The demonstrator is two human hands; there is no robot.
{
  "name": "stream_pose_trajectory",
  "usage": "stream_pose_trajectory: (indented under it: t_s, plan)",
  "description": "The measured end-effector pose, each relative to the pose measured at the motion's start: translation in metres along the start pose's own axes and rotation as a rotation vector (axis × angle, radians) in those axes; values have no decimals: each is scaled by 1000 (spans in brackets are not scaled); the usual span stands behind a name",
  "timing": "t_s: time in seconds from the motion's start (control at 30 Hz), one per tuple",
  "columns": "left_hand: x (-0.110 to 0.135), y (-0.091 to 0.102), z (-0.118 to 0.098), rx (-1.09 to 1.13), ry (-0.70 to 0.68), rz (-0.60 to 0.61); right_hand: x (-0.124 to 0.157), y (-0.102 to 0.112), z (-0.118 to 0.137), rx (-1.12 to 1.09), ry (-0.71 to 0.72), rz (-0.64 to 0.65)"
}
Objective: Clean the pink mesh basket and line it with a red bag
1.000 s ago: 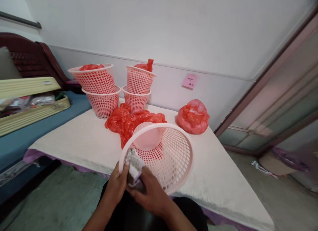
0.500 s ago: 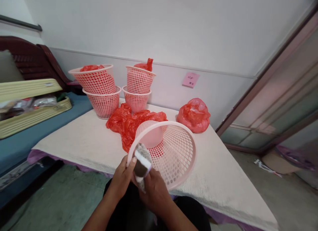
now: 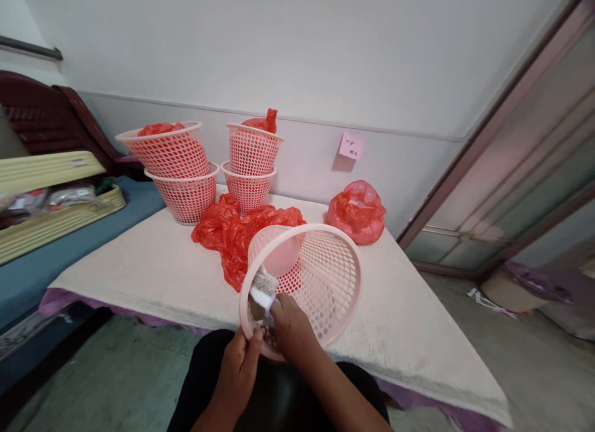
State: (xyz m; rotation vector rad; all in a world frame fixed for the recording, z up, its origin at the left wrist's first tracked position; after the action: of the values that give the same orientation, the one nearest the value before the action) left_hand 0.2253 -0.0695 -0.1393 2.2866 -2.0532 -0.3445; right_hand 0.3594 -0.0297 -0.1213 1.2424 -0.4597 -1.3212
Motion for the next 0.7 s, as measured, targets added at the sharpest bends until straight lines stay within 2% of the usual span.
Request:
stream_pose_trajectory:
  t_s: [0.1, 0.2, 0.27, 0.37, 0.5, 0.57, 0.7]
  plan:
    - [-2, 6, -4, -107, -74, -13, -11, -6, -26, 259, -34, 103]
    - [-3, 12, -6, -211, -129, -45, -20, -3, -53, 326, -123, 118]
    - [-4, 16, -6, -244, -151, -56, -21, 0, -60, 343, -177, 110]
    - [-12, 19, -9, -295, -186, -65, -15, 3, -45, 309, -150, 98]
    - [-27, 25, -18, -353, -214, -88, 3, 7, -8, 242, 98, 91]
    - [-33, 28, -23, -381, -221, -101, 10, 12, -6, 285, 151, 131]
    - [-43, 31, -33, -422, -235, -119, 22, 32, -20, 339, 72, 183]
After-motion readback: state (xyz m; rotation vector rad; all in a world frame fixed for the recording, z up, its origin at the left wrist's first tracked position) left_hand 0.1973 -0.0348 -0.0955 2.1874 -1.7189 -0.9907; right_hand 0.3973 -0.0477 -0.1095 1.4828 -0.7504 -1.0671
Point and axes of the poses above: each hand's wrist, its own x-axis away from the middle knuckle, its own y-axis out of the back of the hand, z = x × y, the point moved 3 cm from there along -x, towards the middle knuckle, and after that the axes turned 7 degrees about -z, right-handed, at the moved point
